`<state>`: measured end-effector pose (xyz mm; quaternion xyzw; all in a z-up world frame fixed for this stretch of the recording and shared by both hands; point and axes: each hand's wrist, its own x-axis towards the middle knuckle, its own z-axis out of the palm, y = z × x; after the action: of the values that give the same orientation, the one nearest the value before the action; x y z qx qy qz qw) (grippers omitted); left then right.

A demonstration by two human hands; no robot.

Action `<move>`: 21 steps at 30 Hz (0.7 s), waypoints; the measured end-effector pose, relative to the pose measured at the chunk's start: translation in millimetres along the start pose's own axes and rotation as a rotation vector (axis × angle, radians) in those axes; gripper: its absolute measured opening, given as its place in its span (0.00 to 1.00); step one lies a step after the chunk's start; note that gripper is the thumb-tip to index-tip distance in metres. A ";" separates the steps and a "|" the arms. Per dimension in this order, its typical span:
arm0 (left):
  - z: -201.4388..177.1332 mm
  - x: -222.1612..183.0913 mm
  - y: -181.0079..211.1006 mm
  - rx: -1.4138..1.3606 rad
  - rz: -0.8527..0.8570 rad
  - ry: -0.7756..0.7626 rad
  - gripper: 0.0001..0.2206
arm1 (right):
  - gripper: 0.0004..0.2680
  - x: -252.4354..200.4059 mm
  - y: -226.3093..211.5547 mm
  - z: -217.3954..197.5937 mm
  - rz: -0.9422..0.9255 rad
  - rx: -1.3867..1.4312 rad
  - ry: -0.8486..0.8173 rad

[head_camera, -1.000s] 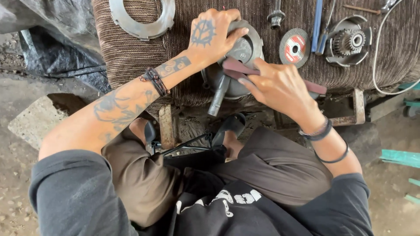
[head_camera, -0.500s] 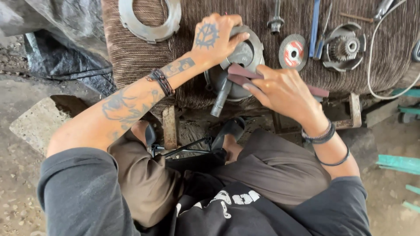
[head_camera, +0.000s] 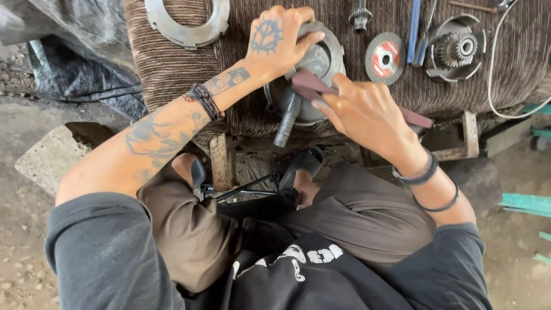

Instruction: Sanding the surface of a metal housing component using sandpaper to smooth the edges and faces.

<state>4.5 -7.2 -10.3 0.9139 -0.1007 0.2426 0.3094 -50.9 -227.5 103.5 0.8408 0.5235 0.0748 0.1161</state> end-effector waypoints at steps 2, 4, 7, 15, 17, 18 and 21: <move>0.6 3.2 -5.3 -0.012 0.026 0.025 0.25 | 0.17 -4.6 2.7 -11.7 -0.053 0.107 -0.092; -7.2 5.5 -5.4 -0.041 -0.005 -0.034 0.21 | 0.14 -7.1 24.2 -5.7 -0.042 0.219 -0.098; -12.0 0.8 -6.8 -0.103 -0.008 -0.079 0.18 | 0.15 -24.4 54.8 18.1 0.083 0.490 -0.006; -36.5 -8.2 8.5 -0.051 0.019 -0.064 0.11 | 0.12 -17.4 47.6 31.8 0.194 0.490 0.170; -36.5 -7.7 5.2 0.025 0.090 -0.003 0.16 | 0.07 -14.5 44.6 33.6 0.143 0.373 0.180; -29.4 -7.5 0.2 0.021 0.085 -0.004 0.16 | 0.07 -15.0 41.8 34.3 0.141 0.375 0.174; -14.7 -4.6 -11.6 0.102 0.153 0.052 0.28 | 0.06 -12.7 37.7 35.0 0.142 0.306 0.208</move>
<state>-1.2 11.1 -8.5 0.9116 -0.1497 0.2938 0.2454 -15.4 -259.0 80.1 0.8711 0.4775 0.0889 -0.0732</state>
